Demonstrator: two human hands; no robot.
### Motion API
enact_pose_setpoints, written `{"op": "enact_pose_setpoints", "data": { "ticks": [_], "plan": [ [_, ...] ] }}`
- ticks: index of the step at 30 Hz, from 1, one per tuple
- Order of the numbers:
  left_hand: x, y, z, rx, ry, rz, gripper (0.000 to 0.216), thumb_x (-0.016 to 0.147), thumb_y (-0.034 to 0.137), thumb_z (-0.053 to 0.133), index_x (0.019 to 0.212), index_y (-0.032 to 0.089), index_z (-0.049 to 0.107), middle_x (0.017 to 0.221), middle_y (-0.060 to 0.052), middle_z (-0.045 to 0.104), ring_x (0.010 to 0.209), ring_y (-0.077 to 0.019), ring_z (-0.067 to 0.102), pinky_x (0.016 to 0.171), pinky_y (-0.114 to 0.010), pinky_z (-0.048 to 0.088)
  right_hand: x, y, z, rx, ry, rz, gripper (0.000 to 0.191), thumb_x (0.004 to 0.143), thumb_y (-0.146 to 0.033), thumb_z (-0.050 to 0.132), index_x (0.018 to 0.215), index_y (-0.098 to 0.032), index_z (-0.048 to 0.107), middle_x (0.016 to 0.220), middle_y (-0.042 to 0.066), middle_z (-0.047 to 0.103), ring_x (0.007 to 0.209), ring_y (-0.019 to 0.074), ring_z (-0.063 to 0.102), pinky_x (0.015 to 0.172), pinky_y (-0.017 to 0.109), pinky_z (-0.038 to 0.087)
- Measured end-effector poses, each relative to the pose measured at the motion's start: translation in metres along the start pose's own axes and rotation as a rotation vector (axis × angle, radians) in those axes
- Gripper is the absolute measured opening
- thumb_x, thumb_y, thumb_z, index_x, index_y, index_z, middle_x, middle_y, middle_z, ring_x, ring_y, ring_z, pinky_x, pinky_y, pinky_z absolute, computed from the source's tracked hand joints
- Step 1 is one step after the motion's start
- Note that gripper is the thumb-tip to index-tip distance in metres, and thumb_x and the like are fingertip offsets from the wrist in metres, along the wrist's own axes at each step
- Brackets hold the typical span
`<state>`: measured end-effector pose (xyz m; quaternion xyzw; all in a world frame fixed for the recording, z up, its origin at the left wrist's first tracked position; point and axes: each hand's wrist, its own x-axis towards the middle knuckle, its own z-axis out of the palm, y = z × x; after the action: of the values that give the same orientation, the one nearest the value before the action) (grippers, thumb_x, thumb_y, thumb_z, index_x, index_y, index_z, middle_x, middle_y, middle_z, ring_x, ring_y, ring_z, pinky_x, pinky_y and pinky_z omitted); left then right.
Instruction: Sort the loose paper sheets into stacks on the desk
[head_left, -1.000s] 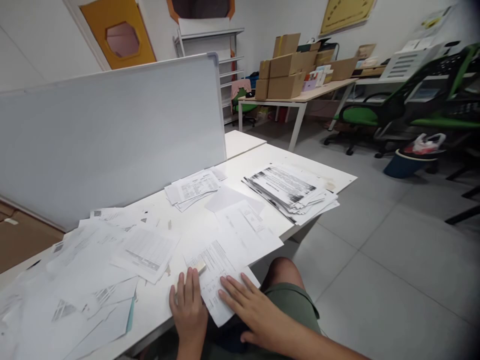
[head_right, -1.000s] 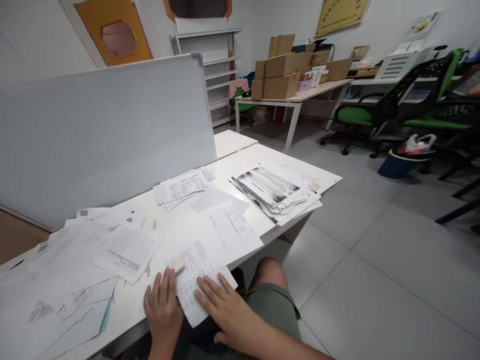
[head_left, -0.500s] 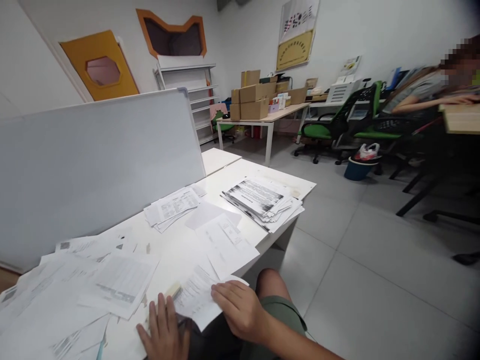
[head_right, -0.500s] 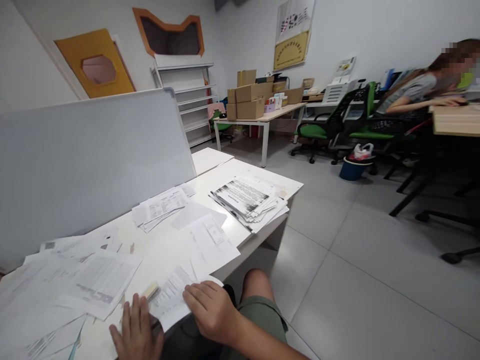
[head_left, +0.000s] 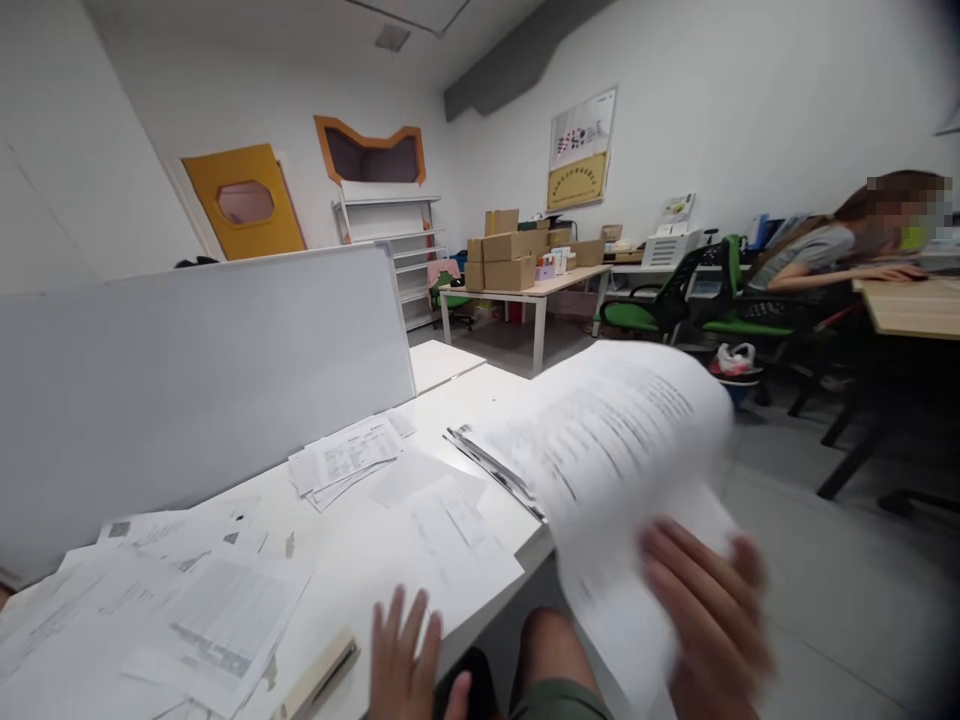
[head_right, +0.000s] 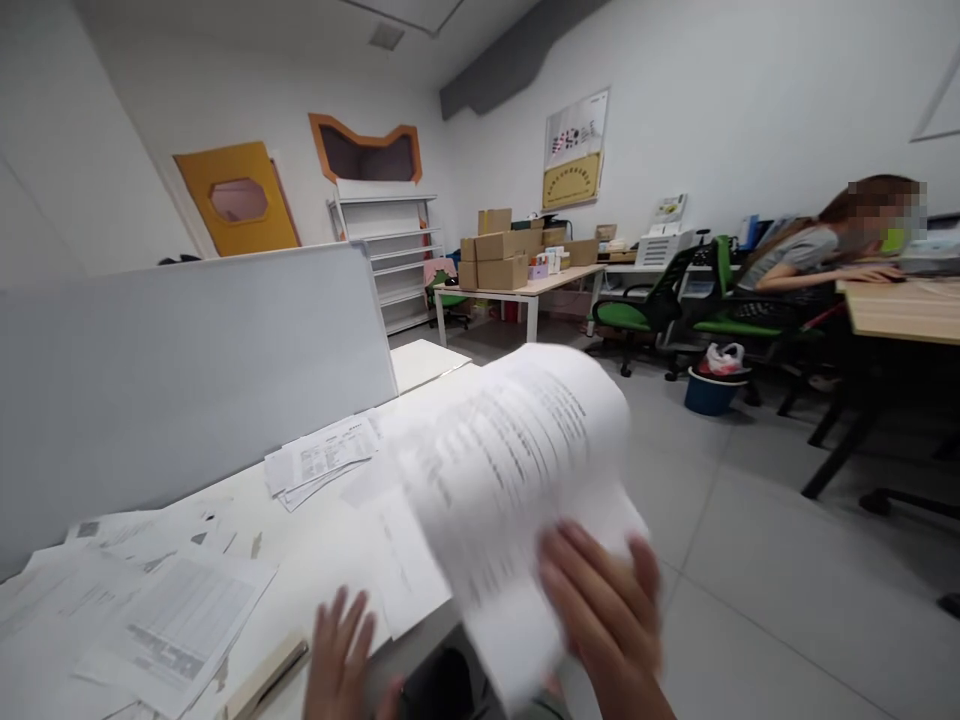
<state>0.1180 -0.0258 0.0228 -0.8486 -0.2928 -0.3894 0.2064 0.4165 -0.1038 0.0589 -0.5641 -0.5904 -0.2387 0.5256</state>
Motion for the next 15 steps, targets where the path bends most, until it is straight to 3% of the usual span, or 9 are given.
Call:
{"op": "enact_pose_setpoints", "data": {
  "ticks": [2, 3, 6, 9, 15],
  "plan": [
    [0.02, 0.006, 0.023, 0.02, -0.187, 0.053, 0.072, 0.081, 0.028, 0.054, 0.145, 0.021, 0.022, 0.151, -0.004, 0.031, 0.137, -0.0299, 0.031, 0.106, -0.049, 0.037, 0.026, 0.022, 0.035, -0.002, 0.067, -0.087, 0.033, 0.092, -0.027, 0.038, 0.114, -0.03, 0.062, 0.115, 0.005, 0.068, 0.124, 0.0272, 0.05, 0.113, 0.059, 0.02],
    [0.026, 0.007, 0.035, 0.037, -0.269, 0.062, 0.07, 0.083, 0.03, 0.052, 0.145, 0.02, 0.023, 0.149, -0.005, 0.035, 0.136, -0.0294, 0.033, 0.105, -0.047, 0.039, 0.039, 0.037, 0.054, 0.005, 0.031, -0.065, 0.035, 0.091, -0.023, 0.036, 0.11, -0.028, 0.064, 0.118, 0.006, 0.067, 0.128, 0.0263, 0.047, 0.113, 0.059, 0.019],
    [0.024, 0.006, 0.065, 0.067, -0.416, 0.087, 0.066, 0.081, 0.025, 0.05, 0.144, 0.021, 0.027, 0.143, -0.004, 0.044, 0.131, -0.0271, 0.042, 0.101, -0.044, 0.04, 0.061, 0.091, 0.103, -0.019, -0.222, -0.002, 0.038, 0.086, -0.014, 0.034, 0.102, -0.022, 0.067, 0.121, 0.008, 0.065, 0.13, 0.0256, 0.044, 0.111, 0.06, 0.022],
    [0.01, 0.001, 0.08, 0.121, -0.411, 0.123, 0.069, 0.072, 0.01, 0.047, 0.139, 0.025, 0.037, 0.14, 0.001, 0.049, 0.128, -0.0237, 0.044, 0.102, -0.042, 0.038, 0.054, 0.134, 0.122, -0.081, -0.437, 0.004, 0.038, 0.08, -0.009, 0.037, 0.1, -0.019, 0.068, 0.118, 0.01, 0.066, 0.124, 0.0267, 0.05, 0.11, 0.059, 0.025],
    [0.001, 0.004, 0.082, 0.21, -0.275, 0.146, 0.066, 0.067, 0.006, 0.047, 0.131, 0.023, 0.048, 0.134, 0.002, 0.055, 0.123, -0.0225, 0.048, 0.1, -0.039, 0.036, 0.028, 0.159, 0.123, -0.139, -0.498, 0.054, 0.041, 0.078, -0.006, 0.036, 0.104, -0.015, 0.066, 0.119, 0.011, 0.066, 0.123, 0.0294, 0.051, 0.108, 0.061, 0.026]
  ]
}}
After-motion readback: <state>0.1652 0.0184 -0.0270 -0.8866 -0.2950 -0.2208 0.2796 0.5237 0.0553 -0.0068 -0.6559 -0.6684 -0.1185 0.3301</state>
